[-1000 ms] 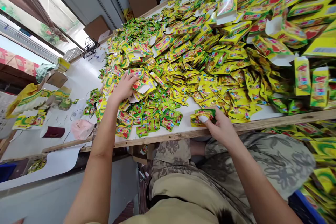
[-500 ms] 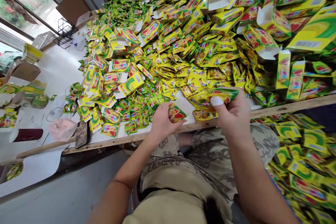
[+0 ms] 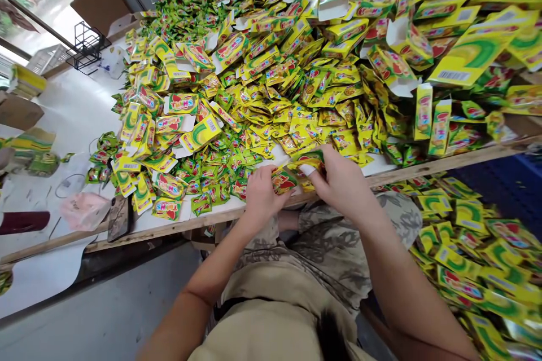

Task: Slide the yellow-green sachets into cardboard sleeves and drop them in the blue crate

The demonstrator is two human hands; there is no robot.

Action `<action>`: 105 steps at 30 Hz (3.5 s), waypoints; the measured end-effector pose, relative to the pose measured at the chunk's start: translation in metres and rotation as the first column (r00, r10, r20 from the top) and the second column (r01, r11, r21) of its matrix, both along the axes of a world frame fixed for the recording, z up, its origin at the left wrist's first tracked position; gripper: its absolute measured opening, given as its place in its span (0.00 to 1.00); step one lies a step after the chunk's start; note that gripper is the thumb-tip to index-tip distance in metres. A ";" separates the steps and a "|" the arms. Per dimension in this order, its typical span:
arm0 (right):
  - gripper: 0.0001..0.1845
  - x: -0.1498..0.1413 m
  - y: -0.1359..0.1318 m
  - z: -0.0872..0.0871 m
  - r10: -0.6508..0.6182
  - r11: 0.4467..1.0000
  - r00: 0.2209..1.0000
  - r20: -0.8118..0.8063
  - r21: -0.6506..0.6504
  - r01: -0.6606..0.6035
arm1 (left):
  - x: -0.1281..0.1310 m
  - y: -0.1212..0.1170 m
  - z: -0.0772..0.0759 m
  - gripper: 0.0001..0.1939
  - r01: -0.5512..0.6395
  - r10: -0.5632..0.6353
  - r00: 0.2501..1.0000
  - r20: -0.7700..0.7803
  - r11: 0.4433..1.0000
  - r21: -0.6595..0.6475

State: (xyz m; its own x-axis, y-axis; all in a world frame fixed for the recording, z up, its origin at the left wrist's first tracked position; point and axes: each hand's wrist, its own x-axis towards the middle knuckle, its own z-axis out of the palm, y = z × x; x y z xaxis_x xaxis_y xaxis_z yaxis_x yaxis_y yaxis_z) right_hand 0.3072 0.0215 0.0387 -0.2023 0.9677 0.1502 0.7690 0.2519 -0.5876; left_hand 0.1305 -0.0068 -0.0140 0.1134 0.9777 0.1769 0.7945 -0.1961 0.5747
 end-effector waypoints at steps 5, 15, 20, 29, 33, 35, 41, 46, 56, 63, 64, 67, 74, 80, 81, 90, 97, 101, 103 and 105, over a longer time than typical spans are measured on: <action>0.04 -0.001 0.002 0.013 0.149 0.988 0.961 0.232 -0.069 -0.137 | -0.001 -0.003 -0.003 0.29 -0.012 0.012 0.999 -0.033 1.000 0.000; 0.16 -0.011 0.025 0.002 0.324 0.946 0.933 -0.156 0.068 -0.317 | -0.001 -0.002 -0.002 0.25 -0.018 0.078 0.894 0.441 0.990 -0.139; 0.17 -0.007 0.036 -0.001 0.295 0.955 0.919 -0.263 0.088 -0.282 | -0.003 0.002 -0.006 0.16 0.101 0.092 0.675 0.732 0.971 -0.215; 0.10 -0.011 0.055 0.010 0.444 0.886 0.888 -0.122 -0.086 -0.455 | -0.009 0.008 -0.002 0.22 0.193 0.118 0.530 0.840 0.947 -0.255; 0.07 -0.016 0.061 0.007 0.412 0.876 0.889 -0.199 -0.183 -0.447 | -0.011 0.011 0.001 0.25 0.214 0.120 0.528 0.841 0.939 -0.269; 0.06 -0.022 0.058 -0.001 0.318 0.911 0.914 -0.250 -0.186 -0.368 | -0.012 0.012 0.002 0.26 0.210 0.132 0.524 0.841 0.937 -0.279; 0.11 -0.027 0.047 -0.007 0.281 0.948 0.915 -0.289 -0.065 -0.312 | -0.014 0.013 0.000 0.26 0.269 0.135 0.485 0.864 0.917 -0.294; 0.09 -0.020 0.049 0.016 0.407 0.913 0.906 -0.116 0.075 -0.401 | -0.014 0.014 0.000 0.26 0.300 0.085 0.506 0.858 0.916 -0.267; 0.19 -0.026 0.035 0.029 0.375 0.920 0.879 0.294 0.000 -0.392 | -0.013 0.009 -0.004 0.25 0.293 0.077 0.517 0.853 0.920 -0.261; 0.19 -0.025 0.056 0.035 0.468 0.880 0.811 0.352 -0.105 -0.462 | -0.009 0.008 0.004 0.26 0.272 0.074 0.529 0.846 0.929 -0.252; 0.18 -0.026 0.057 0.037 0.466 0.882 0.803 0.372 -0.121 -0.455 | -0.008 0.008 0.005 0.26 0.273 0.071 0.529 0.846 0.929 -0.249; 0.13 -0.030 0.060 0.037 0.474 0.878 0.778 0.413 -0.155 -0.453 | -0.006 0.009 0.008 0.24 0.254 0.070 0.544 0.836 0.936 -0.244; 0.15 -0.024 0.060 0.028 0.500 0.866 0.855 0.138 -0.098 -0.490 | -0.006 0.015 0.008 0.16 0.119 0.212 0.532 0.820 0.940 -0.320; 0.12 -0.016 0.038 0.029 0.391 0.920 0.919 0.038 0.024 -0.392 | -0.011 0.022 0.000 0.21 0.133 0.169 0.573 0.802 0.946 -0.295; 0.13 -0.017 0.034 0.027 0.416 0.909 0.907 0.065 -0.006 -0.416 | -0.011 0.022 -0.001 0.22 0.146 0.158 0.580 0.799 0.945 -0.292; 0.14 -0.022 0.036 0.018 0.547 0.836 0.814 0.194 -0.185 -0.517 | -0.017 0.021 0.002 0.26 0.364 0.009 0.535 0.845 0.900 -0.241; 0.14 -0.015 0.033 0.019 0.563 0.823 0.792 0.234 -0.236 -0.516 | -0.014 0.021 0.001 0.27 0.382 0.022 0.520 0.854 0.888 -0.256; 0.17 -0.007 0.027 0.032 0.394 0.919 0.906 0.155 -0.098 -0.383 | -0.011 0.021 -0.004 0.27 0.373 0.071 0.467 0.882 0.888 -0.269; 0.17 -0.009 0.026 0.033 0.393 0.920 0.903 0.175 -0.083 -0.384 | -0.010 0.022 -0.007 0.26 0.376 0.064 0.455 0.888 0.891 -0.256; 0.16 -0.012 0.026 0.028 0.439 0.899 0.870 0.226 -0.114 -0.424 | -0.010 0.022 -0.010 0.27 0.361 0.048 0.461 0.886 0.902 -0.237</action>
